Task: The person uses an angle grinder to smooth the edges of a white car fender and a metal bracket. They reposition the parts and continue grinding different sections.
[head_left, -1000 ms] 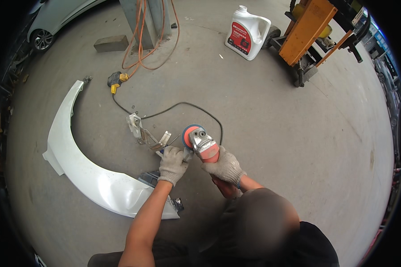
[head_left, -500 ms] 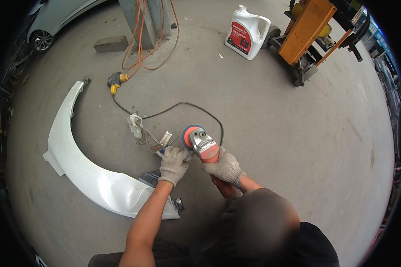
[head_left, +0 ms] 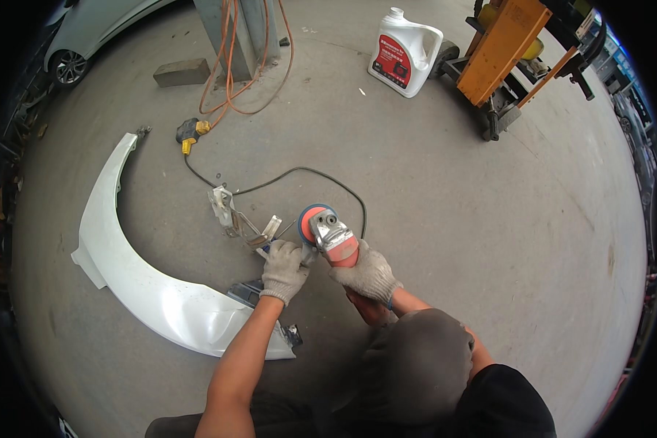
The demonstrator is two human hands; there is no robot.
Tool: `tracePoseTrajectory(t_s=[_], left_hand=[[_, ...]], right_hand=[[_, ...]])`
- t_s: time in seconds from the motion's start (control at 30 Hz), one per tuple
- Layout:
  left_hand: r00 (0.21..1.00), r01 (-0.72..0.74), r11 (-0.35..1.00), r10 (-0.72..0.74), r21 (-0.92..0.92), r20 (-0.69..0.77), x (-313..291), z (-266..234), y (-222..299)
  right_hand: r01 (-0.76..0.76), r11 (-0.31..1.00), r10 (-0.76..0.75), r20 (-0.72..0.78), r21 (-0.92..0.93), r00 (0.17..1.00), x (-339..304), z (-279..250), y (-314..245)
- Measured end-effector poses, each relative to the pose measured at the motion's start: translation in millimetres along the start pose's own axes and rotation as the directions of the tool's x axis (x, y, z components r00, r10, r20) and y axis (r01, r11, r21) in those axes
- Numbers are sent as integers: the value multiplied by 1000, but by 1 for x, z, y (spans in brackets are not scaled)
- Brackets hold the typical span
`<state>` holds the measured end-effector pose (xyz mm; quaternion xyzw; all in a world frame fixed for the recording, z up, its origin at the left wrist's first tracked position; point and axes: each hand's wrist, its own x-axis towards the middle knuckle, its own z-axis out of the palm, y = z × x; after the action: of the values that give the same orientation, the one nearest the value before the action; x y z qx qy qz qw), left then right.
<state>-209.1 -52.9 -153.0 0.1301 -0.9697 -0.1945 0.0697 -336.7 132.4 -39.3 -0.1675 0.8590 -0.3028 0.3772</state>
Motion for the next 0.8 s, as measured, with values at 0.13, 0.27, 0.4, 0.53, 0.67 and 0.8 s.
tracePoseTrajectory(t_s=[0.13,0.27,0.4,0.53,0.67,0.8], left_hand=[[999,-11,1000,12,5,-30,0,2,-2],[999,-10,1000,11,14,-46,2,0,1],[999,-13,1000,14,16,-45,1,0,0],[999,-19,1000,19,13,-47,2,0,0],[997,-27,1000,27,4,-66,2,1,0],[999,-15,1000,17,26,-52,3,-2,3]], right_hand=[[4,1000,-4,-7,-9,1000,2,2,4],[2,1000,-2,-7,-19,1000,3,3,7],[9,1000,-9,-2,-10,1000,3,4,8],[9,1000,-9,0,-5,1000,3,4,7],[23,1000,-23,-9,-14,1000,7,7,14],[21,1000,-21,-5,-5,1000,8,8,15]])
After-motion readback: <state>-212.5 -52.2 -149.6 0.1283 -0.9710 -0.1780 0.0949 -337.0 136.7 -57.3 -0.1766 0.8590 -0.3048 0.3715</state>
